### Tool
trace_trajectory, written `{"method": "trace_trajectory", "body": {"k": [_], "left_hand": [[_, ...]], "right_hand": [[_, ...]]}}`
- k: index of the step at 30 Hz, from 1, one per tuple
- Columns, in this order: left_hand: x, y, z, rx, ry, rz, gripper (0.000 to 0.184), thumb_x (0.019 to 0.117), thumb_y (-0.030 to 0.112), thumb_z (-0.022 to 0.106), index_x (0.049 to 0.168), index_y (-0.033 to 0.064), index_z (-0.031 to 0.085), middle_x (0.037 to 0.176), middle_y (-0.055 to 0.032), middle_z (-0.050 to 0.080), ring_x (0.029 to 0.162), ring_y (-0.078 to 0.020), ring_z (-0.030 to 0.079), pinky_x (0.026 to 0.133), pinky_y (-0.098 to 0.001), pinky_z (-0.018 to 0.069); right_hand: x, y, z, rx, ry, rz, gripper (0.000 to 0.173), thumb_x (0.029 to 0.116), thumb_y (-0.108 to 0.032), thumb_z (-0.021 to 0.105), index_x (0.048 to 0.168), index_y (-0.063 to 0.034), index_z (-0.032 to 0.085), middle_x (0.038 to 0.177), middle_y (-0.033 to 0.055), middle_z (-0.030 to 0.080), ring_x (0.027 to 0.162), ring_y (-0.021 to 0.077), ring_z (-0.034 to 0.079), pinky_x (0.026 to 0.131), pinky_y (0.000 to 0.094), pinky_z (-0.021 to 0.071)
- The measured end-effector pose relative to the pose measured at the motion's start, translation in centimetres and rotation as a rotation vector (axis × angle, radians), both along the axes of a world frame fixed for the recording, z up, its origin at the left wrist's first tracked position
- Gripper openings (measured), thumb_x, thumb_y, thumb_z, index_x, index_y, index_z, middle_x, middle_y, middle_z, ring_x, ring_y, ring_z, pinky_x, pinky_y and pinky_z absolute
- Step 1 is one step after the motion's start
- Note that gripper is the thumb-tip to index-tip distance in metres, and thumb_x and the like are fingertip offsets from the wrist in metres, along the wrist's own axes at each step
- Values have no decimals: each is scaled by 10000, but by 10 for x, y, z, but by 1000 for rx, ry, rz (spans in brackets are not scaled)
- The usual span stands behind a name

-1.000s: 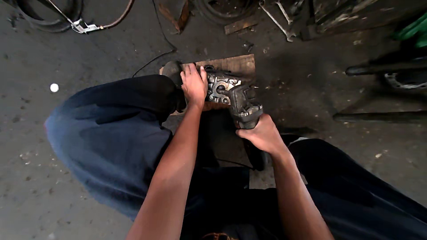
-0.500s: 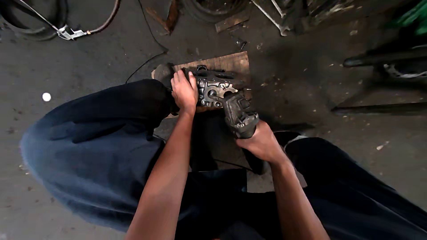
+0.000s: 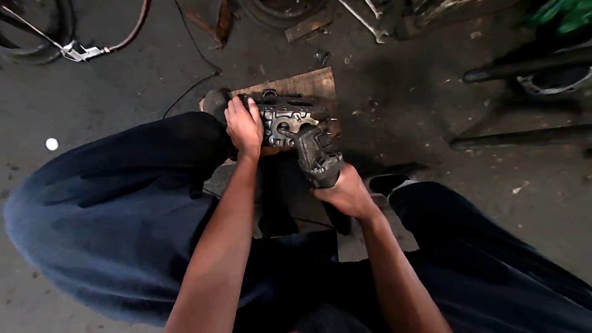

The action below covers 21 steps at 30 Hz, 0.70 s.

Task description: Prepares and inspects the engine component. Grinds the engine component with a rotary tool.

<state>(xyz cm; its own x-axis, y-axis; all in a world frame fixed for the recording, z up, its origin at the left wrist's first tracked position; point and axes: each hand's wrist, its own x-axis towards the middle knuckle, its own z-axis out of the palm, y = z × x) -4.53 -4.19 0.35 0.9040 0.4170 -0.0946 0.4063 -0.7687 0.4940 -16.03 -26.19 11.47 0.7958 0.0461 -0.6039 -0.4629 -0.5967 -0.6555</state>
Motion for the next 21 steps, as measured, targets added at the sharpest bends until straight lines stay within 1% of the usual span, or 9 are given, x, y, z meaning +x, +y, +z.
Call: {"method": "trace_trajectory", "body": {"k": [5,10,12,15,17,19,21], "left_hand": [[-1,2,-2,5,-3,6,498,1092,390,381,1345,15,590,1296,-202,639,1219,-364,619,946,-557,521],[1,1,1,9,6,1,516,1094,388,375,1369,0,575,1323,-211,631,1231,-367,616,964,-558,515],[1,1,-1,11,6,-1,518,1094,389,371,1376,2,567,1330,-213,625,1235,-361,615,970,-552,516],[0,2,-2,-4,10,9,509,1091,389,373,1362,13,582,1324,-213,631,1230,-366,619,974,-556,516],[1,1,-2,-8,11,15,513,1090,396,372,1362,15,584,1325,-211,630,1231,-360,618,978,-555,513],[1,1,-3,9,-2,17,515,1090,398,374,1354,11,587,1312,-211,635,1226,-358,621,975,-548,515],[0,2,-3,10,3,7,515,1093,393,365,1361,10,581,1319,-215,631,1234,-362,616,978,-555,512]], "right_hand": [[2,-7,-5,38,-8,-8,604,621,-325,858,1146,-104,658,980,5,716,925,79,690,833,348,590],[8,0,-23,107,18,-39,576,645,-289,871,1150,-110,660,968,20,723,918,110,701,827,390,600],[7,0,-29,128,23,-49,581,645,-280,875,1158,-115,658,968,17,726,915,106,705,826,385,606],[4,-4,-23,141,21,-59,587,635,-258,881,1156,-103,660,985,14,727,928,93,703,837,358,609],[3,-6,-15,110,17,-42,594,622,-277,875,1148,-105,659,980,6,721,924,80,694,836,345,599],[6,-6,-13,101,11,-29,556,629,-288,868,1120,-119,668,952,-3,721,900,76,698,810,347,603],[9,-6,-18,111,21,-21,530,643,-288,862,1110,-124,671,940,0,721,892,90,699,799,372,603]]}}
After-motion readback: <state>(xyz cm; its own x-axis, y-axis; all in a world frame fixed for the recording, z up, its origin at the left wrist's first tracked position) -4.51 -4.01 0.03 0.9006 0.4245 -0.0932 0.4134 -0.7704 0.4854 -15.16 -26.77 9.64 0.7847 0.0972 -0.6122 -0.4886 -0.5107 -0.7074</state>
